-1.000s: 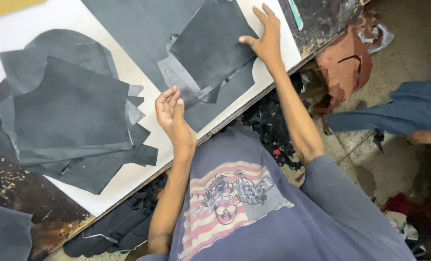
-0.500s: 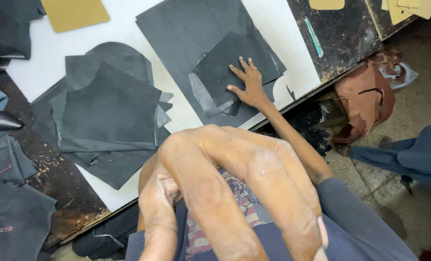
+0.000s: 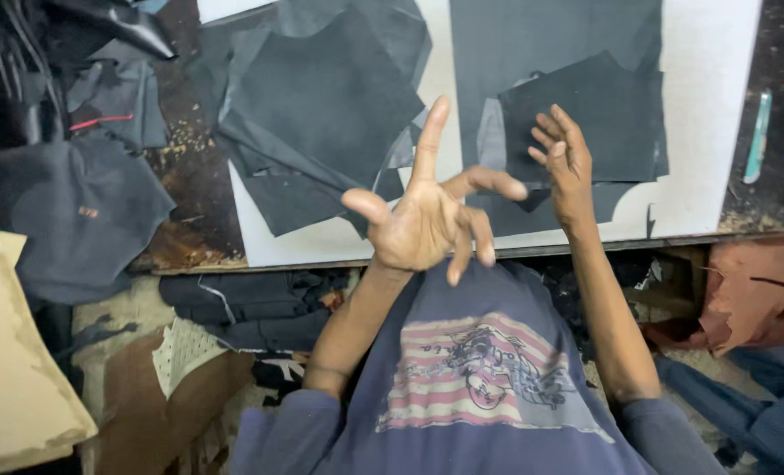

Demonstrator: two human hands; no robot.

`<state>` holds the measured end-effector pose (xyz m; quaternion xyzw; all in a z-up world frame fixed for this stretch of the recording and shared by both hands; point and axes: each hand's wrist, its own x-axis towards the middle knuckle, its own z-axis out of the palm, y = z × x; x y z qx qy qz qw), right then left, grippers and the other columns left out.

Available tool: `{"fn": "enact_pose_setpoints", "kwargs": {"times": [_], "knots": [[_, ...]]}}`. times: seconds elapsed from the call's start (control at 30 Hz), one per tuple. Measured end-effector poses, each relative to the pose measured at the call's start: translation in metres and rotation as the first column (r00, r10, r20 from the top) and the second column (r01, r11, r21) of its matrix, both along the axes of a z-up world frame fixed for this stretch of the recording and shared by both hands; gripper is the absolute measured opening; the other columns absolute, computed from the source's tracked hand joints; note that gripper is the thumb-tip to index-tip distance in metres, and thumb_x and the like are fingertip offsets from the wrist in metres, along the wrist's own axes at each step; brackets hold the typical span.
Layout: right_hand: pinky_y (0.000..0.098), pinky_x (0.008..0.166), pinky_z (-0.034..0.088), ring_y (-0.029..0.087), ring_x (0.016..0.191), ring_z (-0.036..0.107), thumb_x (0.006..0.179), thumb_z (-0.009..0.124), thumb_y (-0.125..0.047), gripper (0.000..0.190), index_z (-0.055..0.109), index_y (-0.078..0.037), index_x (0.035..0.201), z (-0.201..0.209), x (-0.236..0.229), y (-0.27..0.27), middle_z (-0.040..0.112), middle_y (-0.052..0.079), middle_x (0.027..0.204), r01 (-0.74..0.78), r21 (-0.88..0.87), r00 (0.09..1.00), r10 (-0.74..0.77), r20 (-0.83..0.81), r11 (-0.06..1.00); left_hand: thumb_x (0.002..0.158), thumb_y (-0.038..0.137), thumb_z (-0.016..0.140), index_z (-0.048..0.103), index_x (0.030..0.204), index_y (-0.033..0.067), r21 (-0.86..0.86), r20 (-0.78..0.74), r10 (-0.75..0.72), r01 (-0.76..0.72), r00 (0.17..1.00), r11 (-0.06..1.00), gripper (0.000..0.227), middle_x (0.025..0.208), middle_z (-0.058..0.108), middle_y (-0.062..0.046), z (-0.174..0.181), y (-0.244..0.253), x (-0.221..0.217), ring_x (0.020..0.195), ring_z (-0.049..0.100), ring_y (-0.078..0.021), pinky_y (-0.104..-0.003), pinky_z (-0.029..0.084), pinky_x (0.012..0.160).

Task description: The person gathers dark fabric pieces on a worktable, aligns and folds them into a compact stack, then rolls the stack into a tight cylinder. The person secures the roll with a rubber band and marks it with a pencil. The roll is placed with other similar rolls on the floor.

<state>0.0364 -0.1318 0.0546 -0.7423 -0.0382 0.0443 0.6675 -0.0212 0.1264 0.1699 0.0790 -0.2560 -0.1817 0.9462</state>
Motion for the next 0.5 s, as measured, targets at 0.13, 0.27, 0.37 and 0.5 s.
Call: {"fn": "enact_pose_setpoints", "kwargs": {"times": [0.13, 0.27, 0.37, 0.5], "knots": [[0.0430, 0.116, 0.049, 0.034, 0.148, 0.049, 0.103, 0.062, -0.059, 0.086, 0.033, -0.004, 0.163, 0.013, 0.005, 0.042, 0.045, 0.022, 0.160, -0.216, -0.062, 0.964, 0.223, 0.147, 0.974, 0.086, 0.079, 0.049, -0.009, 0.166, 0.0340, 0.254, -0.181, 0.481, -0.432, 0.858, 0.865, 0.108, 0.143, 0.051, -0.031, -0.078, 0.054, -0.027, 0.103, 0.070, -0.0337, -0.034, 0.059, 0.058], [0.0410, 0.113, 0.051, 0.032, 0.145, 0.052, 0.102, 0.067, -0.053, 0.084, 0.035, -0.003, 0.161, 0.020, 0.023, 0.086, 0.048, 0.021, 0.156, -0.353, -0.055, 0.927, 0.357, 0.113, 0.934, 0.109, 0.034, 0.066, 0.041, 0.161, -0.0002, 0.850, 0.044, 0.833, -0.459, 0.552, 0.259, 0.066, 0.131, 0.060, -0.029, -0.148, 0.107, -0.041, 0.106, 0.066, -0.0264, -0.030, 0.057, 0.076], [0.0385, 0.111, 0.051, 0.028, 0.143, 0.054, 0.102, 0.071, -0.043, 0.077, 0.039, -0.003, 0.158, 0.011, 0.030, 0.122, 0.052, 0.018, 0.154, -0.419, -0.029, 0.899, 0.419, 0.126, 0.908, 0.103, 0.011, 0.063, 0.057, 0.136, -0.0038, 0.949, 0.074, 0.949, -0.314, 0.306, 0.027, 0.036, 0.132, 0.063, -0.021, -0.193, 0.126, -0.032, 0.107, 0.066, -0.0186, -0.028, 0.056, 0.090], [0.0383, 0.104, 0.055, 0.025, 0.129, 0.064, 0.097, 0.077, -0.025, 0.061, 0.053, -0.005, 0.149, -0.006, 0.027, 0.187, 0.063, 0.012, 0.142, -0.408, -0.251, 0.872, 0.456, 0.177, 0.878, 0.099, 0.004, 0.066, 0.057, 0.132, -0.0050, 0.944, 0.268, 0.957, -0.226, 0.107, -0.239, 0.036, 0.135, 0.051, -0.021, -0.227, 0.140, -0.007, 0.108, 0.065, -0.0212, -0.032, 0.057, 0.090]]}}
